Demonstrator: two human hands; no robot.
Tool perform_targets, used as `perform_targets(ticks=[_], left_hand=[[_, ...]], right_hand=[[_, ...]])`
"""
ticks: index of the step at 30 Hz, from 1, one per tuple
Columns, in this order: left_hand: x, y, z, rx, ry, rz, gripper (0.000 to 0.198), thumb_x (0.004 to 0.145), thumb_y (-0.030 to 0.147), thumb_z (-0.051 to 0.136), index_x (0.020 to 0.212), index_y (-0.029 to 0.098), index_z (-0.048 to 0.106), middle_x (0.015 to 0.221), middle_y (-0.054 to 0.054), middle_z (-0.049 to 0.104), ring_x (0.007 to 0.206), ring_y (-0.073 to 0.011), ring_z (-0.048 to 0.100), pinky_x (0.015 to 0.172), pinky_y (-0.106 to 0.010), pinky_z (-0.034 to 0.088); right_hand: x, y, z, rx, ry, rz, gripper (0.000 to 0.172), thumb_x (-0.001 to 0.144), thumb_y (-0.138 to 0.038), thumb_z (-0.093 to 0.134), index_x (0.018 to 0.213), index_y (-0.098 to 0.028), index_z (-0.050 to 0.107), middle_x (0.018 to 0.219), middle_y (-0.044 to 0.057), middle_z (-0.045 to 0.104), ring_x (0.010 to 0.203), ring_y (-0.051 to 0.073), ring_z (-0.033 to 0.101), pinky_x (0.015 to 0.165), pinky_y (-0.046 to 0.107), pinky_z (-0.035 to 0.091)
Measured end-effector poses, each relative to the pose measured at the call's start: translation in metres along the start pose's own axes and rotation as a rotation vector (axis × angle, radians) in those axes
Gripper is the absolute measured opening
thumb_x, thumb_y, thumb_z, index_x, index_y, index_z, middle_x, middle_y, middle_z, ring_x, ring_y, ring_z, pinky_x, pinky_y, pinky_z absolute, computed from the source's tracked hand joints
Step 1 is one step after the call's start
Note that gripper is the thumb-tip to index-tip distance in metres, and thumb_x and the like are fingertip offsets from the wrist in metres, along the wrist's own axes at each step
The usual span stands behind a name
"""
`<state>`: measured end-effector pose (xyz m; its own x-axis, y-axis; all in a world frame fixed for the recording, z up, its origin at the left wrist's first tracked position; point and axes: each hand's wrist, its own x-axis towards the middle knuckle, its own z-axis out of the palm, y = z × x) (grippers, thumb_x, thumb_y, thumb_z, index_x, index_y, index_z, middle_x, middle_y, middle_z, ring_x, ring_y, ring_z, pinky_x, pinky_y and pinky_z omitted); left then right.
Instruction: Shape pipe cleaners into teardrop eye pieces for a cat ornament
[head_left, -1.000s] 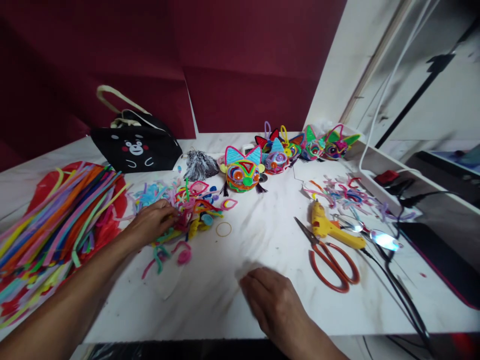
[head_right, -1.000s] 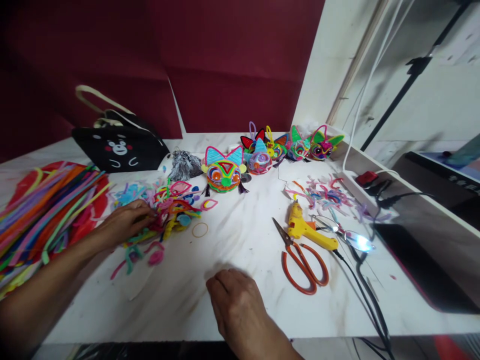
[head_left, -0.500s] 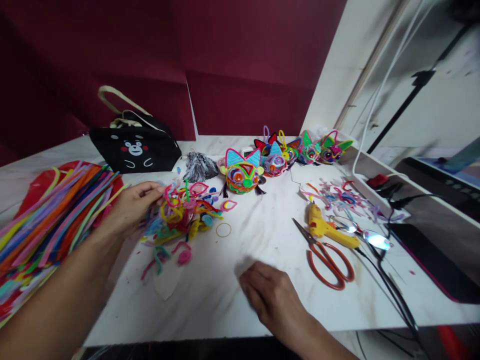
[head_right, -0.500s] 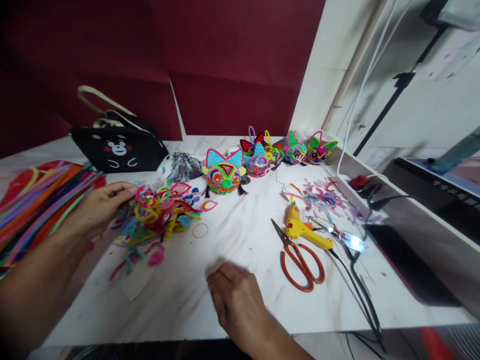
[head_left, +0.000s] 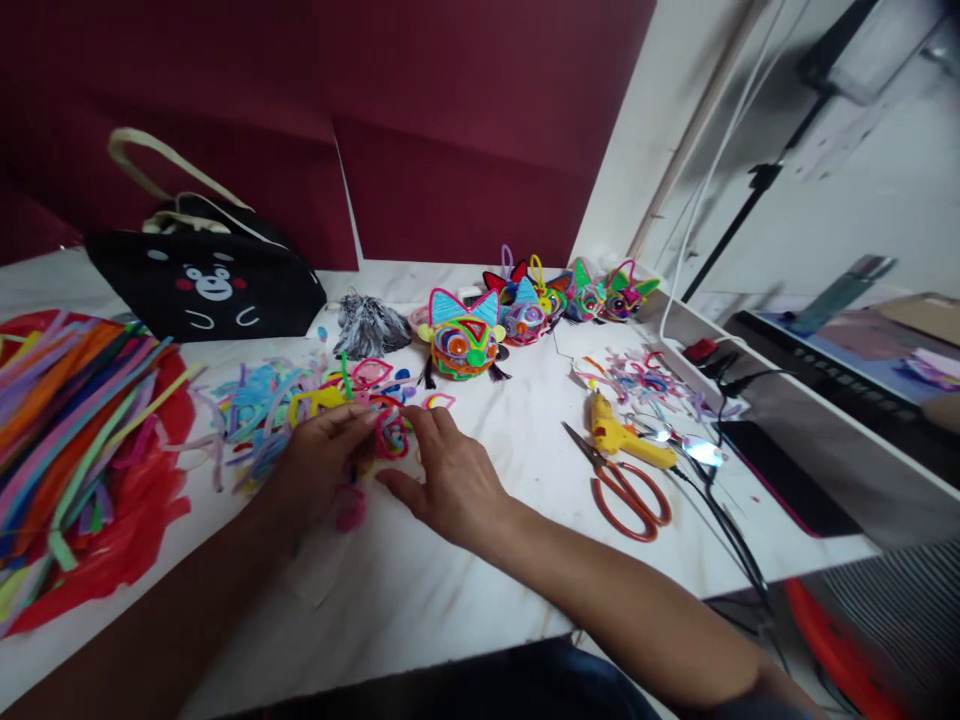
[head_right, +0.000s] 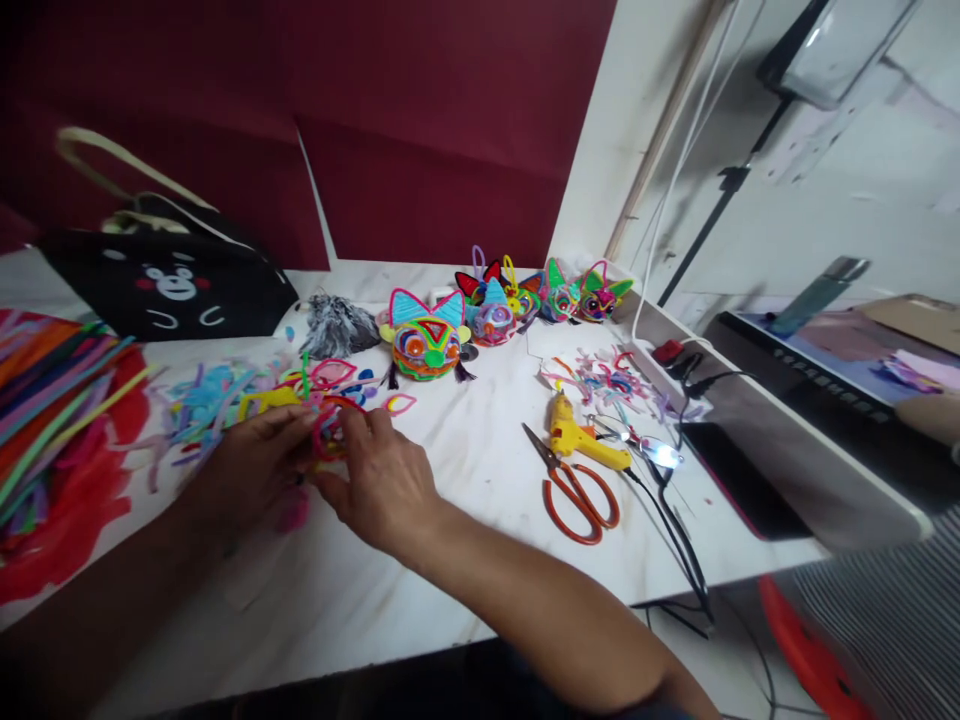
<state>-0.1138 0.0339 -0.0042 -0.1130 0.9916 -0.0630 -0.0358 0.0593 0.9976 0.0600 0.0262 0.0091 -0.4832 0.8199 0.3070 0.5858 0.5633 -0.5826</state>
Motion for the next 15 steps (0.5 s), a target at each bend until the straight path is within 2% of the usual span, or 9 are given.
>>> perform_targets(ticks=[3,5,7,9,10,12,15], left_hand=[[-0.001,-0.003,-0.001,0.015,-0.038,0.025,0.028,0.07,0.04,0.076,0.073,0.016,0.063,0.055,0.003,0.055,0.046,-0.0078,0.045,0.041,-0.018,0.033],[-0.001,-0.004,-0.003,0.022,-0.044,0.027,0.026,0.073,0.04,0.075,0.075,0.017,0.063,0.058,0.002,0.059,0.048,-0.0086,0.048,0.043,-0.018,0.035],[-0.001,-0.004,-0.003,0.019,-0.055,0.016,0.026,0.074,0.04,0.073,0.076,0.017,0.063,0.06,0.001,0.061,0.049,-0.0091,0.05,0.045,-0.019,0.037],[-0.001,-0.002,-0.003,0.011,-0.067,0.002,0.027,0.074,0.041,0.073,0.076,0.016,0.062,0.058,0.0,0.062,0.049,-0.0095,0.051,0.046,-0.019,0.038],[-0.002,-0.002,-0.003,0.005,-0.07,-0.007,0.028,0.073,0.041,0.073,0.076,0.016,0.062,0.058,0.0,0.062,0.048,-0.0096,0.051,0.045,-0.019,0.038],[-0.002,-0.001,-0.003,-0.014,-0.073,-0.024,0.029,0.071,0.042,0.075,0.077,0.017,0.063,0.058,0.0,0.063,0.048,-0.01,0.052,0.045,-0.019,0.039],[-0.001,-0.002,-0.002,-0.046,-0.087,-0.049,0.03,0.067,0.042,0.078,0.077,0.017,0.064,0.06,-0.001,0.064,0.05,-0.0109,0.054,0.046,-0.02,0.042]], right_hand=[[0.006,0.002,0.009,-0.036,-0.043,-0.017,0.035,0.095,-0.028,0.052,0.125,-0.011,0.051,0.106,0.014,0.063,0.086,0.024,0.065,0.071,0.035,0.051],[0.006,0.007,0.013,0.074,-0.042,-0.024,0.022,0.096,-0.021,0.046,0.113,-0.013,0.057,0.094,0.01,0.066,0.08,0.022,0.065,0.072,0.034,0.05],[0.006,0.016,0.018,0.323,-0.026,0.033,0.016,0.094,-0.019,0.045,0.1,-0.017,0.06,0.079,0.004,0.065,0.071,0.018,0.064,0.068,0.03,0.049],[0.008,0.025,0.022,0.692,-0.025,0.181,0.012,0.092,-0.028,0.051,0.092,-0.02,0.06,0.07,0.0,0.062,0.061,0.014,0.062,0.058,0.026,0.049],[0.01,0.029,0.024,0.86,-0.037,0.258,0.016,0.089,-0.035,0.056,0.09,-0.02,0.059,0.069,0.0,0.062,0.058,0.014,0.063,0.054,0.025,0.049],[0.013,0.035,0.027,1.037,-0.068,0.337,0.031,0.082,-0.048,0.063,0.09,-0.019,0.057,0.071,0.001,0.064,0.057,0.015,0.064,0.049,0.025,0.05],[0.015,0.037,0.027,1.102,-0.086,0.353,0.049,0.07,-0.057,0.072,0.097,-0.018,0.056,0.07,0.0,0.065,0.057,0.016,0.066,0.049,0.025,0.053]])
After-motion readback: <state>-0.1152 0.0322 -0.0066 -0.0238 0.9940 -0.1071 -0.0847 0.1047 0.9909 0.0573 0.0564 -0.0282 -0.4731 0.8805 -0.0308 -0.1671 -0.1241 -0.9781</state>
